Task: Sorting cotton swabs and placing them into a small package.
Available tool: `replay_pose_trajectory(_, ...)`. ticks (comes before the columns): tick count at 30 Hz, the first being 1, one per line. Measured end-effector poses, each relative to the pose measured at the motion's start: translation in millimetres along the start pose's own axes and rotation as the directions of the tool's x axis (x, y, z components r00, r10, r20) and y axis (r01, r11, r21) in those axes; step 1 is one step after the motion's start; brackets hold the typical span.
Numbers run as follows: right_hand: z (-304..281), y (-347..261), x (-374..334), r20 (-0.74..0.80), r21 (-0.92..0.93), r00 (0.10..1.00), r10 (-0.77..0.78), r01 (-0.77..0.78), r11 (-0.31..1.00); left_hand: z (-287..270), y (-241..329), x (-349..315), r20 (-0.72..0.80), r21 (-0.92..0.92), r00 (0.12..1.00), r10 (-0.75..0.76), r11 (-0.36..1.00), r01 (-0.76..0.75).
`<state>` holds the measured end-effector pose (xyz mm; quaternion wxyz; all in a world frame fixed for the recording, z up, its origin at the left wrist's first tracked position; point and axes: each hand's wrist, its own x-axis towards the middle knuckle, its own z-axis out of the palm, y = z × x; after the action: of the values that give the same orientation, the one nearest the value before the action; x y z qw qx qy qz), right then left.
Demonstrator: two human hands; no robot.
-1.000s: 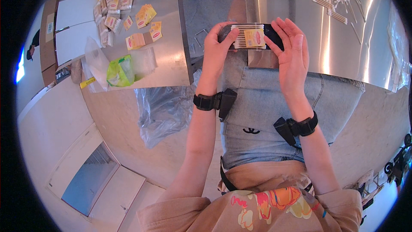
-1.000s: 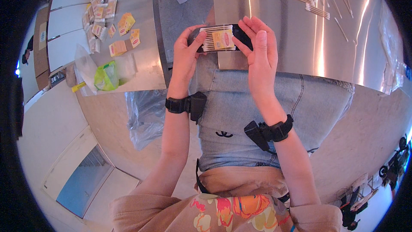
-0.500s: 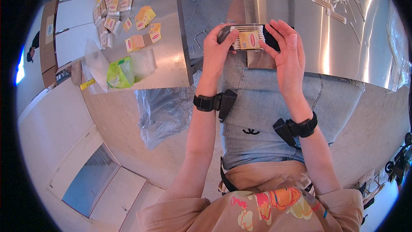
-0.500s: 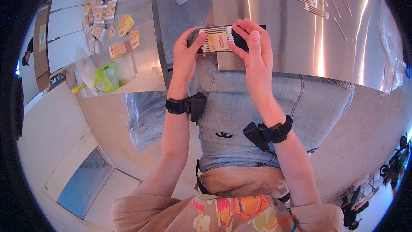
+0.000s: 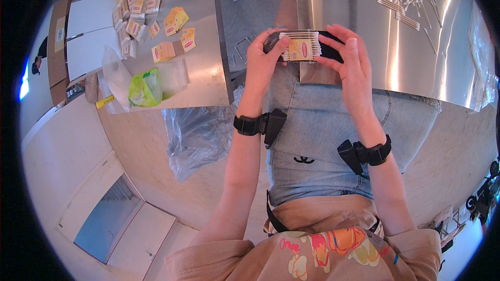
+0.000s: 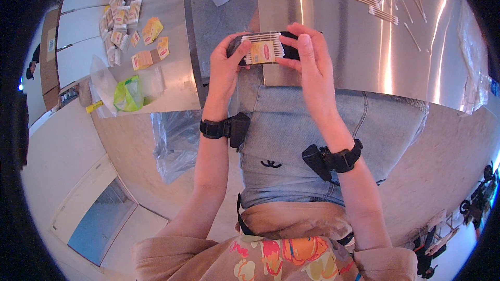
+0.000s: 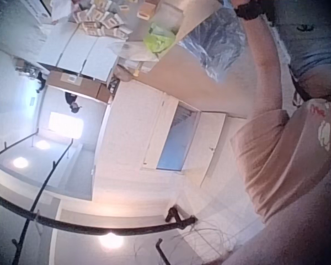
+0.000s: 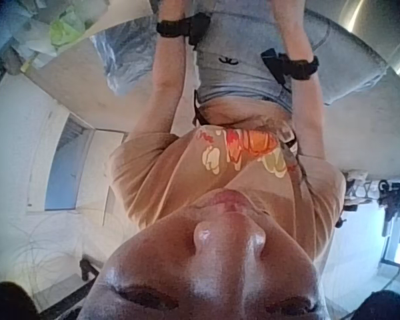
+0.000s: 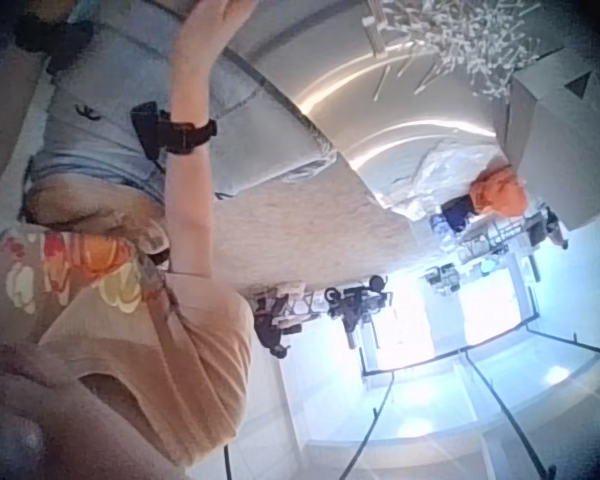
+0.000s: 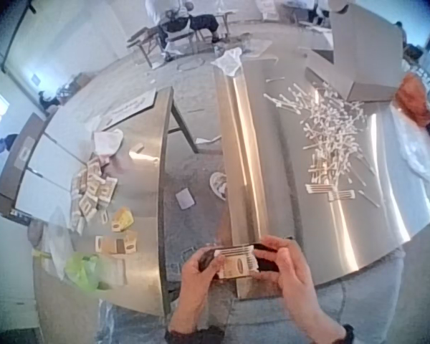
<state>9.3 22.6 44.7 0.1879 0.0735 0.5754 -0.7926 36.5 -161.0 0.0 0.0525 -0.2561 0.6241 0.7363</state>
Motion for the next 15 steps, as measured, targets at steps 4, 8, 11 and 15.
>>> replay_pose_trajectory(4,-4,18,18,-0.097,-0.002,0.961,-0.260,0.261,0.965,11,4,0,-0.110,0.084,0.993,0.032,0.996,-0.023)
replay_pose_trajectory(8,16,35,31,-0.115,0.002,0.918,-0.379,0.382,0.924,22,-3,3,-0.241,0.481,0.876,0.419,0.835,-0.267)
replay_pose_trajectory(11,33,48,30,-0.127,-0.002,0.906,-0.403,0.406,0.914,26,-9,6,-0.288,0.517,0.836,0.468,0.810,-0.276)
replay_pose_trajectory(15,34,41,26,-0.156,0.043,0.915,-0.371,0.382,0.923,28,-7,4,-0.306,0.496,0.849,0.431,0.833,-0.244)
